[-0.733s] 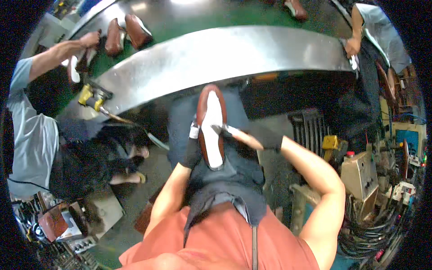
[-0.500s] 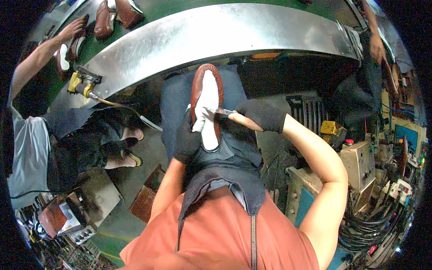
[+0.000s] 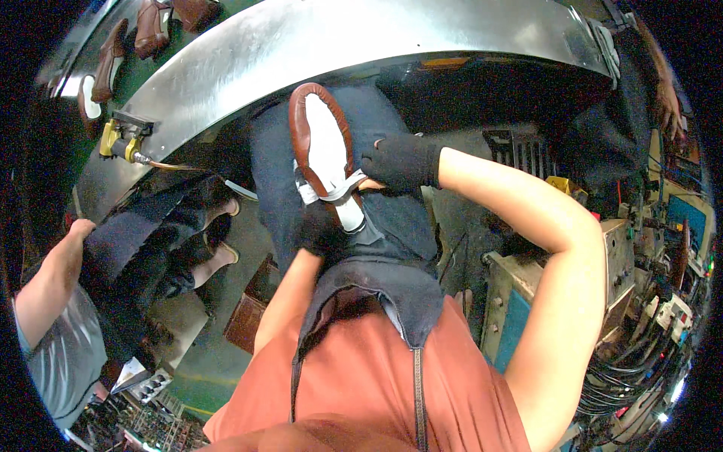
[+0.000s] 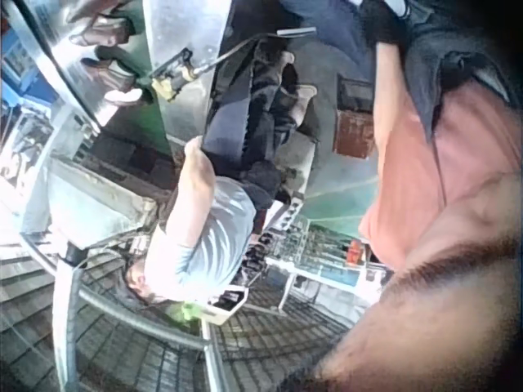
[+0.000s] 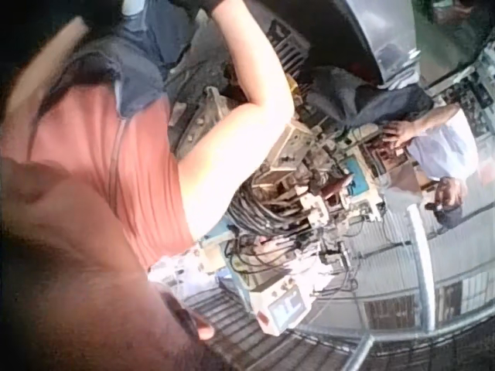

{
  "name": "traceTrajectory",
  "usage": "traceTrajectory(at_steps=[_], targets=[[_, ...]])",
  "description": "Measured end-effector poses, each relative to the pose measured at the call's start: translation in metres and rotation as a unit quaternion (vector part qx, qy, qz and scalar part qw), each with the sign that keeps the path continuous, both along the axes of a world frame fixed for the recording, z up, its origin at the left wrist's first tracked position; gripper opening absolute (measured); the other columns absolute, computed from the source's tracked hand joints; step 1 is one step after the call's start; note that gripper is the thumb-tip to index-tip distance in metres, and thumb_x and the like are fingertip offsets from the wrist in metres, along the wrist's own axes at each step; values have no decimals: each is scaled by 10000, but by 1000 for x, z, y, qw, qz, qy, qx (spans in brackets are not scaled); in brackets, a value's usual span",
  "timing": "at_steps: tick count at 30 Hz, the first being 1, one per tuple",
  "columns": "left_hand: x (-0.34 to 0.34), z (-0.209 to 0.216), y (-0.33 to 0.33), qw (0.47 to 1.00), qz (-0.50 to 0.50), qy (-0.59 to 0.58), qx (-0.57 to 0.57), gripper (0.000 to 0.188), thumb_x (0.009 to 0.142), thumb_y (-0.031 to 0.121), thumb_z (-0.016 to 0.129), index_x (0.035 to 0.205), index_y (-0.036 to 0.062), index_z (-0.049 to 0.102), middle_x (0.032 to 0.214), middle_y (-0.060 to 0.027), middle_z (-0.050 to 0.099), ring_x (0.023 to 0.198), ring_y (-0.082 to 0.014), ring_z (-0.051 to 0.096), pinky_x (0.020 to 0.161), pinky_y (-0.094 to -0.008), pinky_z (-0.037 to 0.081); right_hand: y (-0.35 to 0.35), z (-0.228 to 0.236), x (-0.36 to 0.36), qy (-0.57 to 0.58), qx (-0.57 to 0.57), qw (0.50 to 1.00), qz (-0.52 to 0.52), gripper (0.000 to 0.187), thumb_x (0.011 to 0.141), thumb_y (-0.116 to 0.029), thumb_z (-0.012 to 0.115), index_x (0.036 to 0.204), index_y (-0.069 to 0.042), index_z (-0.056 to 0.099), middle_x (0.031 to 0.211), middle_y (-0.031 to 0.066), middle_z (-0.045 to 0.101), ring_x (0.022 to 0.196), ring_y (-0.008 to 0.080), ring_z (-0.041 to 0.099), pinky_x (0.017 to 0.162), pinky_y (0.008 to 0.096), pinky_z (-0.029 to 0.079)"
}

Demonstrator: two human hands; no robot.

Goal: The person uses pliers to trim the white sole material of brown leather shoes. They pick up shoes from a conveyor belt, hold them on their lap, and scrape the edges of the soles with the tool before placing them back on the belt.

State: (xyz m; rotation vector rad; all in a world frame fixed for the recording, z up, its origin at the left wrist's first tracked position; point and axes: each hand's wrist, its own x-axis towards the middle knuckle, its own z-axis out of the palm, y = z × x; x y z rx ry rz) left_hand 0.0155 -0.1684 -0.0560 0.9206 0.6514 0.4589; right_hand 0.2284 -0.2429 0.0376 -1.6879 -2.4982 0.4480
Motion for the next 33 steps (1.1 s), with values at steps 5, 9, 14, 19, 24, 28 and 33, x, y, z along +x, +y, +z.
traceTrajectory(at_steps=[5,9,14,19,24,28,33], targets=[[1,-22,-2,894,58,167,412,779,750,19,525,1389,-88,93,1346,-283,327,1267,-372,360,1049,-392,289,27,48,3,30,-367,924,-100,396,887,-433,486,967,-100,686,872,145,669,799,304,664,710,434,514],[-10,-41,19,902,-20,231,364,774,846,199,583,1379,-83,99,1271,-307,412,1182,-395,453,979,-402,366,45,80,-18,-47,-368,926,-66,364,874,-397,499,1004,-116,691,932,146,676,837,321,667,741,446,512],[6,87,79,895,-241,240,288,728,839,443,626,1299,-31,319,1133,-245,567,1066,-353,569,883,-374,437,6,70,-118,28,-139,989,31,277,819,-304,568,776,-69,708,709,145,667,658,307,667,607,403,520],[9,82,118,830,-382,260,314,715,815,469,648,1274,-13,387,1108,-174,591,1035,-269,572,891,-356,435,10,22,-73,148,-206,962,-100,371,888,-368,512,743,-42,617,736,158,614,653,320,623,625,417,491],[4,55,119,933,-331,106,95,515,944,384,494,1263,-10,407,1145,-129,576,1047,-219,549,938,-328,407,2,28,-59,161,-213,957,-110,451,932,-440,449,878,-27,622,765,192,619,678,333,618,634,402,479],[12,60,99,974,-209,69,48,435,981,346,406,1271,23,438,1210,-116,529,1048,-216,523,975,-341,393,-2,63,-19,157,-295,909,-249,429,944,-404,445,850,-24,618,725,187,596,654,288,595,624,379,451],[23,43,68,980,-104,-19,-170,497,993,422,286,1276,35,420,1220,-124,528,1106,-245,520,979,-377,399,26,89,-10,143,-257,915,-276,472,933,-430,460,794,-1,601,628,184,565,541,298,557,558,388,439]])
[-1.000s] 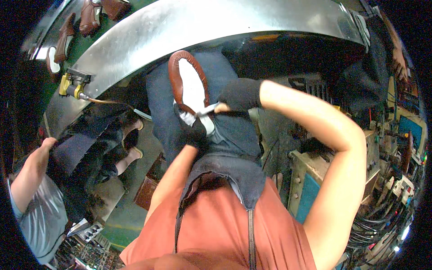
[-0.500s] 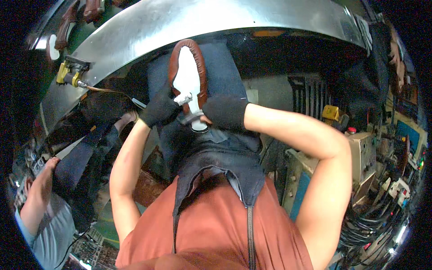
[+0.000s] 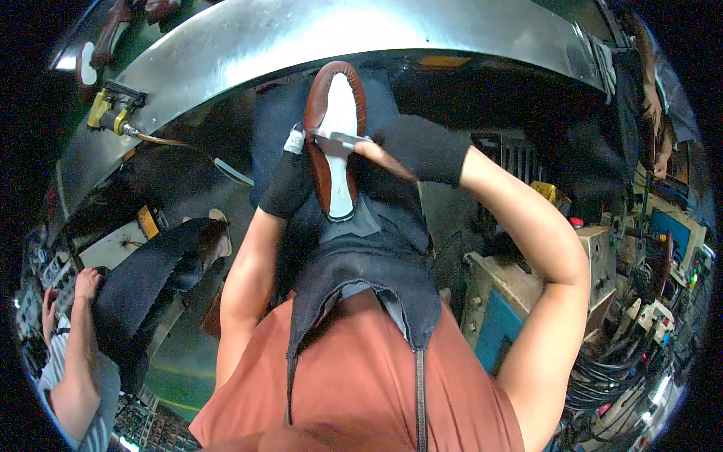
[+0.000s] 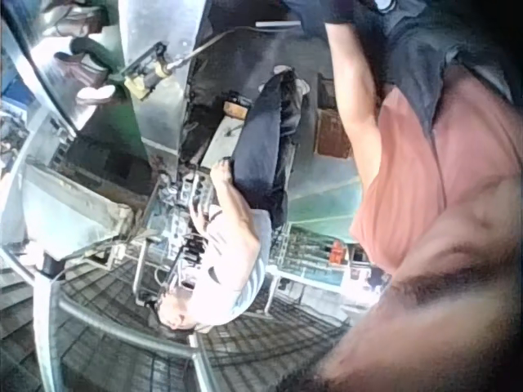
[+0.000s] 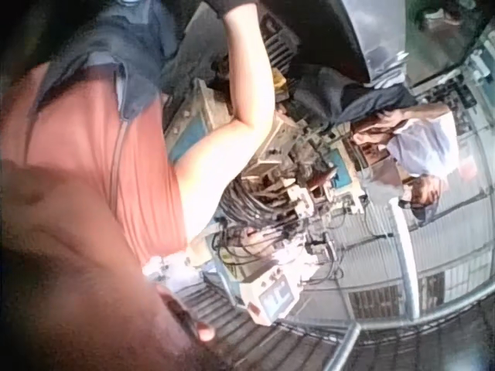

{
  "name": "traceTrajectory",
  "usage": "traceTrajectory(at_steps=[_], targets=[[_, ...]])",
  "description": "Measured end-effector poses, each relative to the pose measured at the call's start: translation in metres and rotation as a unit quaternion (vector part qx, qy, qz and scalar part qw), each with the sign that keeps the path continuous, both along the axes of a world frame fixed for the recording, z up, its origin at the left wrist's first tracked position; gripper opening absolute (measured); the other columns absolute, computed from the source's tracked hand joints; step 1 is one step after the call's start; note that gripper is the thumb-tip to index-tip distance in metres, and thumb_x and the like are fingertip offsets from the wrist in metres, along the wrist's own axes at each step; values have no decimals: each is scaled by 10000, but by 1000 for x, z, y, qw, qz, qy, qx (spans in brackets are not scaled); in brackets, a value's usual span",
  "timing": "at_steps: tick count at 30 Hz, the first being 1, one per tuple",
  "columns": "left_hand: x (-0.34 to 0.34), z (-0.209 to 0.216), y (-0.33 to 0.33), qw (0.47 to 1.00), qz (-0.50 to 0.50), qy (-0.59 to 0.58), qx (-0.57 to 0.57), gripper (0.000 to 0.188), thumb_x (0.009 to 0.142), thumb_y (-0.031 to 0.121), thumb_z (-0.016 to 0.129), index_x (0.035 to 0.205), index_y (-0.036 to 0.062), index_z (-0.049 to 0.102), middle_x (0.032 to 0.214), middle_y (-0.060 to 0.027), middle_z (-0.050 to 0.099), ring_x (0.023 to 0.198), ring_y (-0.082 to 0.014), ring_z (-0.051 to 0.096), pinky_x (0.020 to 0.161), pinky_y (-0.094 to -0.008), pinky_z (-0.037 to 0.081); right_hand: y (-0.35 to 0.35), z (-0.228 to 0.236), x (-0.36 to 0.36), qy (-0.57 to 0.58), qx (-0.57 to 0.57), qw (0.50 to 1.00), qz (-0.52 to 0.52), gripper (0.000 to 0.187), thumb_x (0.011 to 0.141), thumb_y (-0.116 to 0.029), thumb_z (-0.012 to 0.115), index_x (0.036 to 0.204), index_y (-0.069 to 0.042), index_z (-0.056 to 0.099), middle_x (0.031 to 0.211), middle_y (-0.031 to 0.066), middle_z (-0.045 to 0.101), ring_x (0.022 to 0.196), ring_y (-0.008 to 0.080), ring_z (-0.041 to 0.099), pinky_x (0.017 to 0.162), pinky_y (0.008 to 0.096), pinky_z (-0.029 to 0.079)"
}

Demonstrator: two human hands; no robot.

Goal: The person uses pliers to trim the white sole material of brown leather shoes. They pick up shoes from a conveyor belt, hold them on their lap, and scrape the edges of the soles with the tool before placing them back on the belt.

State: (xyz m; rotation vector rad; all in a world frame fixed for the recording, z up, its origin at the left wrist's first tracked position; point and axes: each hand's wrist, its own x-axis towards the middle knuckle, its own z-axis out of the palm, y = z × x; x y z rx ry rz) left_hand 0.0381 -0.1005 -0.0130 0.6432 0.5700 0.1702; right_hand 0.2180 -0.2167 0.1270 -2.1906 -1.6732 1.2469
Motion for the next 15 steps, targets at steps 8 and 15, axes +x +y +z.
traceTrajectory(at_steps=[8,15], targets=[[17,7,-19,890,32,107,442,454,916,222,557,1286,15,395,1211,-144,510,1117,-238,508,946,-335,403,-44,-62,0,-112,51,992,-40,407,913,-417,490,790,-47,603,692,173,598,586,341,585,551,405,449],[-13,-36,29,927,-122,-4,353,394,935,198,507,1275,22,416,1229,-144,514,1133,-248,510,962,-342,410,-5,15,-42,-96,154,972,151,519,892,-489,470,799,-2,621,727,237,610,690,363,634,611,434,492]])
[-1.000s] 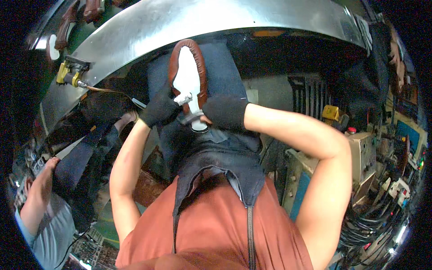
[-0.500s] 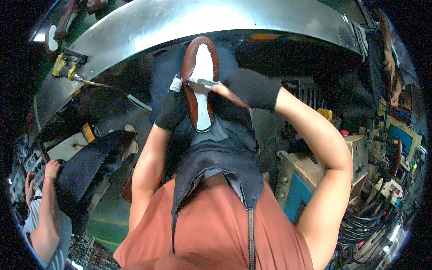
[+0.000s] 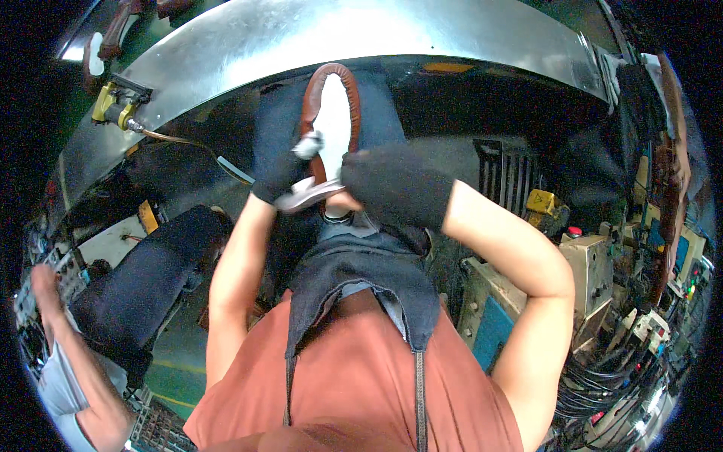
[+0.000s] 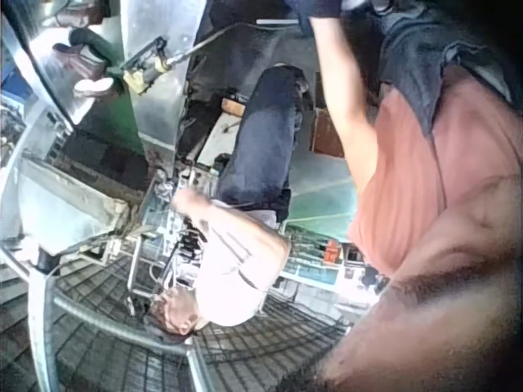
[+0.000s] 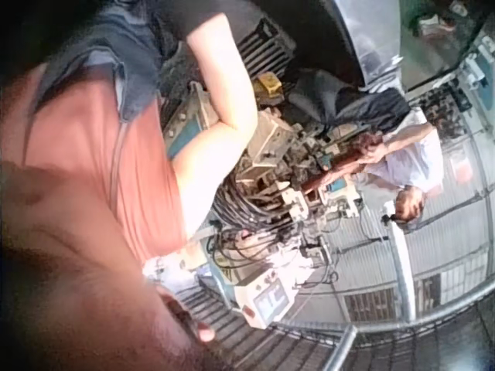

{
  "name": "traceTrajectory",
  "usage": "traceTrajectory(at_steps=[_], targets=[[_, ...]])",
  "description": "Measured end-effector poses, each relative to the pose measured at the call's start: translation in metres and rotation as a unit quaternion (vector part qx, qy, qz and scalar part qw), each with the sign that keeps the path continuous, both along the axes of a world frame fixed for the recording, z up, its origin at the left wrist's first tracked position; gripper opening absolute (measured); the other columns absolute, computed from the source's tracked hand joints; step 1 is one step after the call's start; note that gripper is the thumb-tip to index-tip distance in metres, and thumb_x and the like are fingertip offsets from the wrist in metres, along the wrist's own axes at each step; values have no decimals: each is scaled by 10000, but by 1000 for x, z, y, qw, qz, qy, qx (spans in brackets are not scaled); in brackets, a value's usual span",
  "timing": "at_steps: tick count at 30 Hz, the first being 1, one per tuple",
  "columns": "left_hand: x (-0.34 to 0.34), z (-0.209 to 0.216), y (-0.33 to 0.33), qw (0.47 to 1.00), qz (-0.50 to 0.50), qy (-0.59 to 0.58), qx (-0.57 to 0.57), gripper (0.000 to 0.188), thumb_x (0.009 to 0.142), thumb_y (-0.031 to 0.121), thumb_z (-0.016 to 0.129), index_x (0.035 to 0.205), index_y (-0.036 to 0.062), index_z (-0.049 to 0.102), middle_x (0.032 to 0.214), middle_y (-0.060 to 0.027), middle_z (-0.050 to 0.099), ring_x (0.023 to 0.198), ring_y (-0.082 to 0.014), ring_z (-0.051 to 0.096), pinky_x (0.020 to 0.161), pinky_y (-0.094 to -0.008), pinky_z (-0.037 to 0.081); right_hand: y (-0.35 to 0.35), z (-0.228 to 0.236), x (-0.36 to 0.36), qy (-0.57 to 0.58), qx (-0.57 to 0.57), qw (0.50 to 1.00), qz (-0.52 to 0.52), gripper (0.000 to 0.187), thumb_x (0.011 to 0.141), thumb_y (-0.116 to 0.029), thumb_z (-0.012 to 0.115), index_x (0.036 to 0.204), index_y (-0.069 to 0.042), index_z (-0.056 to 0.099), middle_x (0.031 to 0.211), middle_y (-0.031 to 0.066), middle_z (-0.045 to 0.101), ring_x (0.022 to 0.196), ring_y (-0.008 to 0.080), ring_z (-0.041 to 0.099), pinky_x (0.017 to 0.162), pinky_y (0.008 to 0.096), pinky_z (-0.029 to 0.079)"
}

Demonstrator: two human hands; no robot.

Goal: The person uses pliers to trim the white sole material of brown leather shoes. They pick up shoes from a conveyor belt, hold them on their lap, and scrape the edges of the soles with the tool before placing them back on the belt.

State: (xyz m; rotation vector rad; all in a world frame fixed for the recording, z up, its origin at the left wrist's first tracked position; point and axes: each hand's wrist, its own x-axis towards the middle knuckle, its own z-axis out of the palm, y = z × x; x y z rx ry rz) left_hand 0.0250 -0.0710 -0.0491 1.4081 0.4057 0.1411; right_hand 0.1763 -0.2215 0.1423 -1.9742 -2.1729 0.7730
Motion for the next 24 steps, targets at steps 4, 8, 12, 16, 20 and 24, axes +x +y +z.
traceTrajectory(at_steps=[4,8,12,16,20,24], targets=[[18,36,-4,947,43,-31,-318,441,976,372,371,1242,28,446,1205,-127,541,1104,-233,528,973,-360,422,-4,-57,38,48,-29,996,-63,520,898,-503,462,863,-12,627,790,232,626,716,379,630,619,448,492],[32,17,-25,960,189,3,-205,429,970,333,400,1270,34,467,1187,-129,564,1060,-224,565,924,-330,445,-50,-39,52,82,-157,957,-229,426,925,-392,505,819,10,600,620,152,537,548,201,478,552,341,411],[15,-32,-24,981,5,113,159,352,906,189,513,1211,15,508,1023,-109,627,892,-225,607,807,-341,476,-20,1,16,142,-32,968,-205,377,902,-364,550,832,2,608,677,169,578,571,260,537,568,366,429],[8,-55,-28,972,-84,5,221,480,840,255,633,1220,21,456,1126,-134,569,1028,-218,560,878,-340,460,10,-29,22,108,79,985,-110,498,911,-474,461,844,-16,646,727,230,606,643,371,611,580,431,471],[5,24,-28,999,-49,17,-8,757,723,234,764,1326,42,349,1199,-127,536,1095,-218,535,930,-362,447,-30,-42,45,167,-118,916,-346,438,939,-424,471,846,-21,617,635,88,572,503,169,544,519,300,448],[-3,36,-29,995,-12,81,-59,676,718,207,767,1281,38,432,1168,-111,570,1071,-205,553,927,-360,455,-61,5,-5,375,-116,777,-492,368,947,-382,476,921,-32,587,718,3,549,613,89,548,560,252,457]])
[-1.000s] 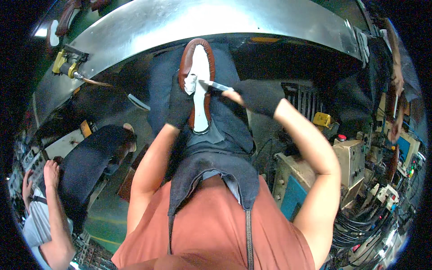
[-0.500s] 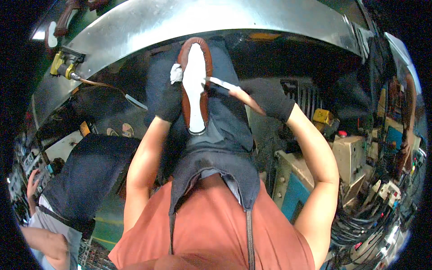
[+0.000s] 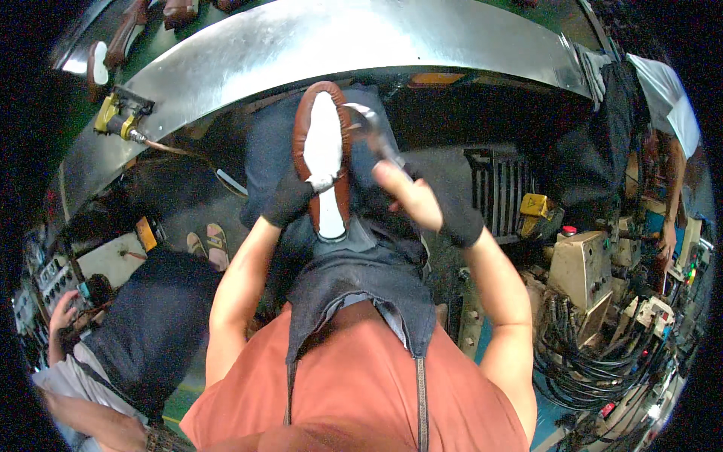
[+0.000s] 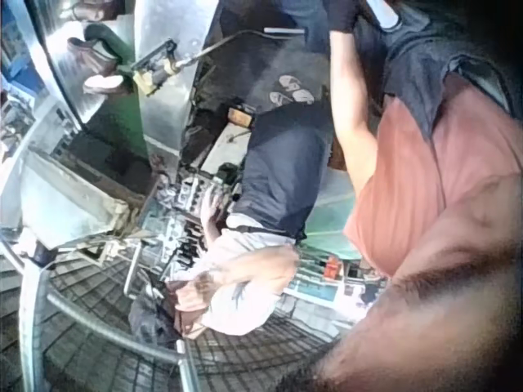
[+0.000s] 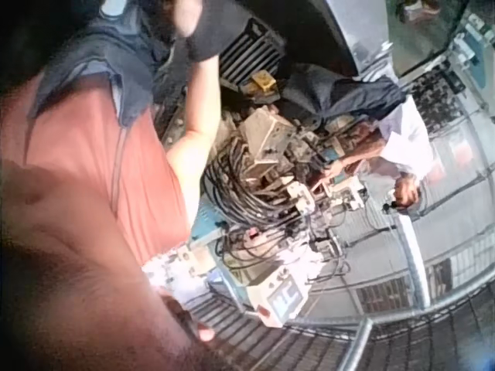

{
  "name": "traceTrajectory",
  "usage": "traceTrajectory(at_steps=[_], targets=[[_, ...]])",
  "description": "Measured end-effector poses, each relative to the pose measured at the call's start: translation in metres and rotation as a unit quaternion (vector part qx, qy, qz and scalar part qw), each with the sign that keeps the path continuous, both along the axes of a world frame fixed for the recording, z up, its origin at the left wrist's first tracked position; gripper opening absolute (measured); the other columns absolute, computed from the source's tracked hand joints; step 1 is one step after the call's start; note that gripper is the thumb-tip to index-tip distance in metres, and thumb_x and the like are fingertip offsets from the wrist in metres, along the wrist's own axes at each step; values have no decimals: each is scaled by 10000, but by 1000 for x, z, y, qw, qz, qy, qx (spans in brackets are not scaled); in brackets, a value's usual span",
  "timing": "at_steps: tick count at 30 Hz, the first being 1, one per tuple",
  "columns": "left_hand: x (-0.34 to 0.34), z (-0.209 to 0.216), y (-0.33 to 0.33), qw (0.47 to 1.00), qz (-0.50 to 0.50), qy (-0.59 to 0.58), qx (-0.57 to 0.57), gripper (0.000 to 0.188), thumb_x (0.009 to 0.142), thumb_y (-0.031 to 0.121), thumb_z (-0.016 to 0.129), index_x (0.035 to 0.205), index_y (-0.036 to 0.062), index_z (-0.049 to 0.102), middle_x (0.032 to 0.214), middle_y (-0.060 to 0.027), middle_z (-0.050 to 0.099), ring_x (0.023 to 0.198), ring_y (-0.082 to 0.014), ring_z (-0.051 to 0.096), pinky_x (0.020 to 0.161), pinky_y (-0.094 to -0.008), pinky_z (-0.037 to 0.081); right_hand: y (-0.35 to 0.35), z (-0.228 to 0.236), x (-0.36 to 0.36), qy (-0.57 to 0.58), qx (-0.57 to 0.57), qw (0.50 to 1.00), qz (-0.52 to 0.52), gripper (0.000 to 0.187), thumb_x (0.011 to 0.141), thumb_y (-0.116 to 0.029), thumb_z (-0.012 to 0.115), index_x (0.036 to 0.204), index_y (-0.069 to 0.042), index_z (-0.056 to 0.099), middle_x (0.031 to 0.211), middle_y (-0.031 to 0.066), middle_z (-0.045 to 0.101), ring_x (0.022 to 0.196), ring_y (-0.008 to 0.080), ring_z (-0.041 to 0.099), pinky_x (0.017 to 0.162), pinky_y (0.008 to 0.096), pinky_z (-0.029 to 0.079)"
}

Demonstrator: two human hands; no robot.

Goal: The person uses pliers to trim the white sole material of brown leather shoes. They pick up shoes from a conveyor belt, hold them on their lap, and scrape the edges of the soles with the tool before placing them back on the belt.

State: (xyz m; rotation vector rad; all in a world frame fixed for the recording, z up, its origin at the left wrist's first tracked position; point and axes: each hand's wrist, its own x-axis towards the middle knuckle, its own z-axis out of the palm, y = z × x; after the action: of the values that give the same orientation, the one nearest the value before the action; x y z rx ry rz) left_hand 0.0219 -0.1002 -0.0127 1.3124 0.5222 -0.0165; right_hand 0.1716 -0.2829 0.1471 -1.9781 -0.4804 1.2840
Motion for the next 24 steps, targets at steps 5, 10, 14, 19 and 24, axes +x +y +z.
traceTrajectory(at_steps=[5,10,14,19,24], targets=[[-21,-86,45,946,-191,-95,244,397,886,292,587,1194,48,534,1071,-61,620,949,-150,594,819,-326,491,34,92,-30,131,273,918,257,465,705,-284,757,1084,-62,608,906,98,647,804,135,600,746,308,479],[65,20,59,981,179,-74,-17,386,926,365,503,1163,68,568,1062,-40,624,917,-145,600,796,-320,490,42,65,-18,275,477,804,222,797,529,-374,900,1094,63,546,1014,171,595,912,252,590,796,326,461],[197,98,137,978,136,-154,30,398,926,394,489,1143,75,586,1056,-32,625,898,-149,604,789,-320,489,35,51,-12,206,525,815,133,760,560,-243,889,1122,93,503,996,166,581,870,203,580,766,270,458],[273,119,212,966,123,-221,54,363,924,277,528,1172,15,559,1083,-113,620,969,-210,610,818,-331,505,74,51,38,277,542,770,193,668,599,-180,855,1110,76,510,969,149,581,843,174,575,729,248,456],[256,87,265,734,105,4,671,654,773,472,670,1147,-51,552,982,-114,667,870,-268,642,814,-354,480,85,46,74,293,541,767,183,624,612,-185,842,1081,62,514,954,134,572,837,170,560,726,252,448]])
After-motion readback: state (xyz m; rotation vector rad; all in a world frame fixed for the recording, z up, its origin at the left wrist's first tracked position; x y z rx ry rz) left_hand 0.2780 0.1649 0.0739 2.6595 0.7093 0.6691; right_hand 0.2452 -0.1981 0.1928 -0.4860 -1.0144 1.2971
